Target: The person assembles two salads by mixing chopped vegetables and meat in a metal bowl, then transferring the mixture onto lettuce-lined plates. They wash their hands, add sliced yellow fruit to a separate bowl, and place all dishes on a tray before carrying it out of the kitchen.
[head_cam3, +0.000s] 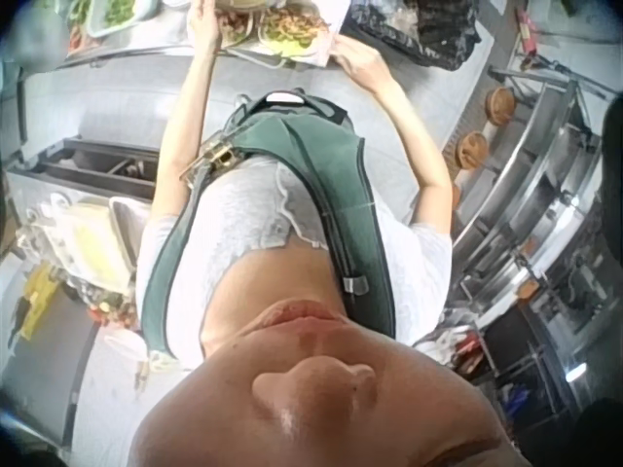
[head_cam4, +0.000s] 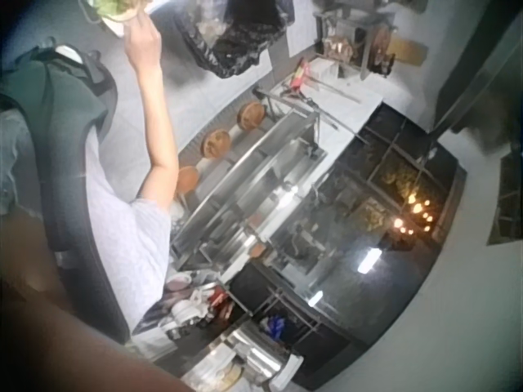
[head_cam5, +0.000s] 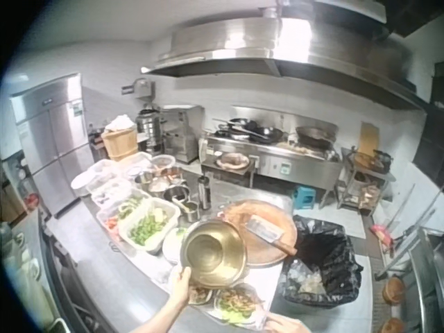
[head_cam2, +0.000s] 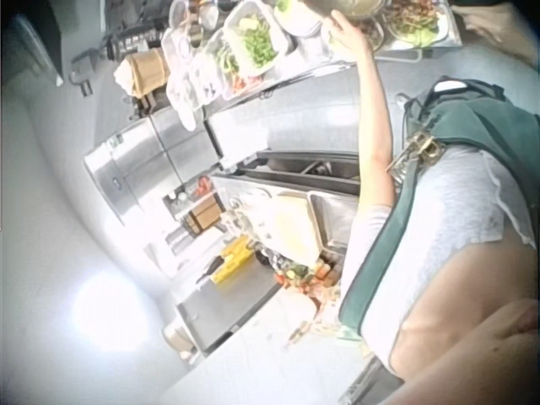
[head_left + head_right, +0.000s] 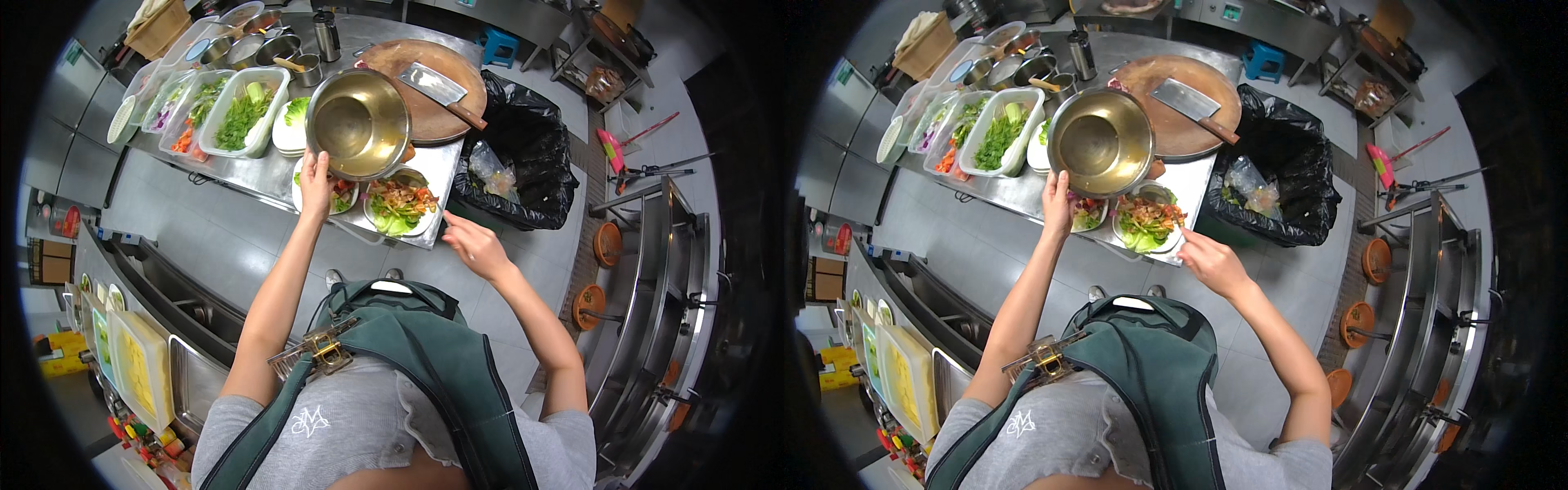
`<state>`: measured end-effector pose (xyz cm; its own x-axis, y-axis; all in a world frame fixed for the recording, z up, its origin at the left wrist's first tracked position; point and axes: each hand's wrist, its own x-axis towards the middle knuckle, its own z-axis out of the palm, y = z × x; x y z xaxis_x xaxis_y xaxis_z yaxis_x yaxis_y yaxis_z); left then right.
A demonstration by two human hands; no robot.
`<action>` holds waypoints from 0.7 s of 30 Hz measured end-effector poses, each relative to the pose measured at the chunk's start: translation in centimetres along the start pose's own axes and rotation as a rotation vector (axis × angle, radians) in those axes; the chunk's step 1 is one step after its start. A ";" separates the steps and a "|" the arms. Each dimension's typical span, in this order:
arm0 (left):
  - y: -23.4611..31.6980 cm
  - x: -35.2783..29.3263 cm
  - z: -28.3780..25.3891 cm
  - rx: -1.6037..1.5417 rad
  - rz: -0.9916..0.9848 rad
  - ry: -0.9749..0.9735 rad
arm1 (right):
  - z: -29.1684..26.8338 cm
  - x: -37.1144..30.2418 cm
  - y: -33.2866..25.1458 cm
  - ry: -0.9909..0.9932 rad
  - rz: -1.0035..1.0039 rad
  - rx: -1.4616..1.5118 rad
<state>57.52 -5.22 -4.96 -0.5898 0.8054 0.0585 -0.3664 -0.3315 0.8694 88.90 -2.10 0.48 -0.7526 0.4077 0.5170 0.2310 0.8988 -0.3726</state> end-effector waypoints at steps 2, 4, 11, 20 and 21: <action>0.0 -0.3 -2.2 -0.092 -0.088 0.009 | -0.7 -0.4 -0.1 0.136 0.252 0.228; 0.2 -1.0 -4.0 -0.069 -0.147 0.003 | -1.6 -0.4 -0.3 0.307 0.427 0.438; 0.6 -4.7 -4.0 -0.169 -0.268 0.098 | -1.3 4.3 -1.6 0.552 0.717 1.081; 4.5 -4.4 -2.2 -0.372 -0.203 0.293 | 5.5 13.1 -4.2 -0.154 0.505 1.025; 4.9 -4.4 -2.5 -0.373 -0.204 0.321 | 5.4 13.9 -4.4 -0.229 0.420 0.898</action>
<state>56.47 -11.60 -2.18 -0.6493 0.6999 -0.2976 -0.6930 -0.3833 0.6106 74.11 -1.23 5.16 -0.8388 0.5375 0.0862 0.0267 0.1987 -0.9797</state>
